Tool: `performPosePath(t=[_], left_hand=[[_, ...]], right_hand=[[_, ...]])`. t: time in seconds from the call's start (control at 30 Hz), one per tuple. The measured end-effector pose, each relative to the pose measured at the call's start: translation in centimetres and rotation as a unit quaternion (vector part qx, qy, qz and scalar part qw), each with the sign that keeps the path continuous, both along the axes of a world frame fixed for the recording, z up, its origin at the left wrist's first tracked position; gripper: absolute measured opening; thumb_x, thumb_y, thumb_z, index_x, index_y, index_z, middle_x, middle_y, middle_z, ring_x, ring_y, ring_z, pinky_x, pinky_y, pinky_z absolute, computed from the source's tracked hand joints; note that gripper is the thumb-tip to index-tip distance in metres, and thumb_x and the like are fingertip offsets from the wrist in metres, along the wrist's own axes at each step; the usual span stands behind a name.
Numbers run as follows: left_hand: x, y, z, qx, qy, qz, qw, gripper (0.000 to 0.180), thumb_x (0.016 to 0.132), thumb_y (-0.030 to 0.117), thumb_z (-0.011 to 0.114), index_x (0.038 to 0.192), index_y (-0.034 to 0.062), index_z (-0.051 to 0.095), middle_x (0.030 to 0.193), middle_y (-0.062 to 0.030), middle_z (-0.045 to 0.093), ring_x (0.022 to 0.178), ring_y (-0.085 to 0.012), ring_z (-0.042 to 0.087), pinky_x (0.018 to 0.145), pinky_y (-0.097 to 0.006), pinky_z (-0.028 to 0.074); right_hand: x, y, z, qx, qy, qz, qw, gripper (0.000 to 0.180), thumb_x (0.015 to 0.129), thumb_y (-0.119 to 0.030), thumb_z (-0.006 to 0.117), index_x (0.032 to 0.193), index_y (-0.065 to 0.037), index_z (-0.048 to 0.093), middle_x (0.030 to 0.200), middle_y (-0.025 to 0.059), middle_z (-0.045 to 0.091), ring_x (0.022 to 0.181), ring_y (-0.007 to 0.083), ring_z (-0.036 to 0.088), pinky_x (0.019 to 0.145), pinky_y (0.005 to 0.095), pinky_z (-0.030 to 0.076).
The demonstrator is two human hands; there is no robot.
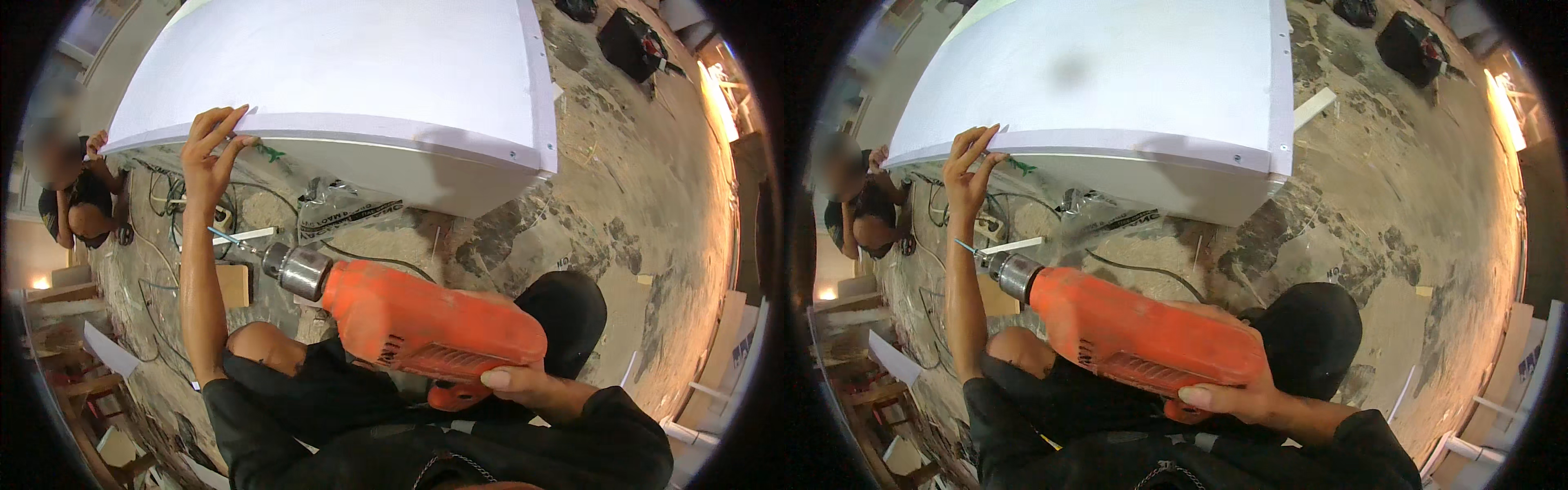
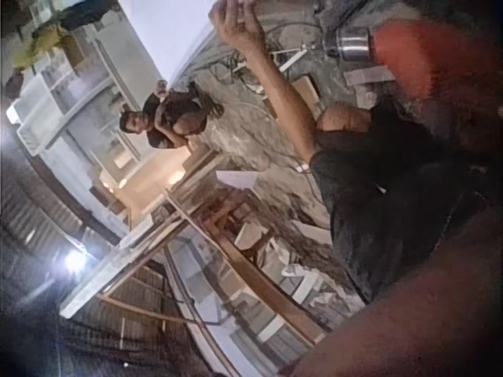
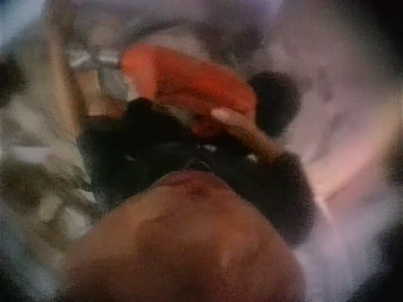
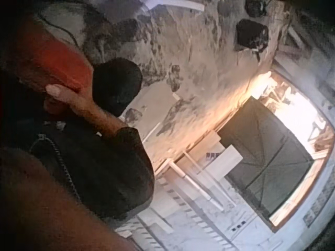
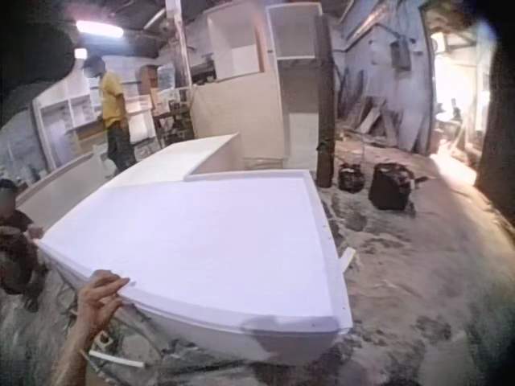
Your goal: The person drills holes into a white furniture component using an electric drill, then inserts and drives screws into the pre-drilled holes to secure a trim piece.
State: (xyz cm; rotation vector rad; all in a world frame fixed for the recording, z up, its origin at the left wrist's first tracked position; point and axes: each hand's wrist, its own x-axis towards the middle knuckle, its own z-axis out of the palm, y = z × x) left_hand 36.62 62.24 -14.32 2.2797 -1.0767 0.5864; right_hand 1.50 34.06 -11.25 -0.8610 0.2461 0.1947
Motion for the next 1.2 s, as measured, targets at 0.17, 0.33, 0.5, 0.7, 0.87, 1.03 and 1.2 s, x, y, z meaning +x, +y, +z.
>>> performPosePath(t=[0.17, 0.33, 0.5, 0.7, 0.87, 1.03, 1.2], left_hand=[[-0.2, -0.4, 0.1, -0.008, -0.004, -0.004, 1.000, 0.041, 0.075, 0.004, 0.076, 0.116, 0.0093, 0.072, 0.109, -0.0090, 0.064, 0.099, -0.0200, 0.058, 0.079, -0.031, 0.050], [0.0, -0.1, 0.3, -0.025, 0.005, -0.017, 1.000, 0.042, 0.074, 0.005, 0.077, 0.116, 0.0096, 0.072, 0.108, -0.0083, 0.064, 0.100, -0.0202, 0.059, 0.080, -0.032, 0.050], [0.0, -0.2, 0.0, 0.001, -0.045, -0.008, 0.999, 0.044, 0.074, 0.005, 0.078, 0.117, 0.0090, 0.071, 0.108, -0.0084, 0.066, 0.098, -0.0205, 0.061, 0.090, -0.036, 0.049], [1.0, 1.0, -0.8, 0.002, -0.097, -0.003, 0.995, 0.044, 0.074, 0.006, 0.078, 0.117, 0.0096, 0.071, 0.113, -0.0091, 0.066, 0.100, -0.0204, 0.063, 0.102, -0.039, 0.044], [0.7, 1.0, -1.4, -0.034, -0.022, 0.030, 0.999, 0.042, 0.077, 0.004, 0.076, 0.117, 0.0115, 0.072, 0.114, -0.0082, 0.066, 0.106, -0.0203, 0.061, 0.095, -0.037, 0.048], [0.8, 1.1, -1.4, -0.017, -0.036, 0.021, 0.999, 0.040, 0.080, 0.005, 0.075, 0.118, 0.0120, 0.071, 0.114, -0.0081, 0.064, 0.107, -0.0210, 0.060, 0.089, -0.033, 0.050], [0.4, 0.4, -0.8, -0.039, 0.004, 0.006, 0.999, 0.038, 0.079, 0.004, 0.075, 0.116, 0.0097, 0.072, 0.111, -0.0083, 0.065, 0.103, -0.0203, 0.061, 0.090, -0.033, 0.049]], right_hand=[[-0.5, 0.2, -0.4, 0.022, 0.008, -0.018, 1.000, 0.077, 0.073, -0.015, 0.077, 0.138, 0.005, 0.042, 0.129, 0.0145, 0.057, 0.118, 0.0199, 0.055, 0.102, 0.0359, 0.042], [-0.5, 0.5, -0.6, -0.001, -0.030, -0.027, 0.999, 0.076, 0.072, -0.016, 0.075, 0.138, 0.006, 0.043, 0.129, 0.0153, 0.058, 0.118, 0.0208, 0.055, 0.103, 0.0365, 0.041], [-0.6, 0.5, -0.9, 0.001, -0.033, -0.032, 0.999, 0.076, 0.071, -0.016, 0.075, 0.137, 0.006, 0.044, 0.131, 0.0158, 0.056, 0.119, 0.0212, 0.055, 0.103, 0.0366, 0.040], [-0.5, -0.4, -0.6, -0.037, -0.052, -0.010, 0.998, 0.073, 0.075, -0.012, 0.075, 0.138, 0.006, 0.044, 0.131, 0.0150, 0.056, 0.119, 0.0200, 0.054, 0.103, 0.0348, 0.040], [-0.6, -0.6, -1.4, -0.025, -0.063, -0.006, 0.998, 0.073, 0.075, -0.013, 0.075, 0.138, 0.006, 0.044, 0.131, 0.0143, 0.056, 0.118, 0.0189, 0.054, 0.102, 0.0338, 0.041], [-0.3, -0.7, -0.8, -0.044, -0.046, -0.003, 0.998, 0.073, 0.076, -0.013, 0.076, 0.138, 0.006, 0.044, 0.130, 0.0134, 0.057, 0.117, 0.0179, 0.054, 0.101, 0.0335, 0.041], [-0.5, -0.5, -1.2, -0.026, -0.049, -0.010, 0.998, 0.073, 0.075, -0.014, 0.076, 0.137, 0.005, 0.045, 0.130, 0.0136, 0.057, 0.116, 0.0175, 0.055, 0.100, 0.0328, 0.042]])
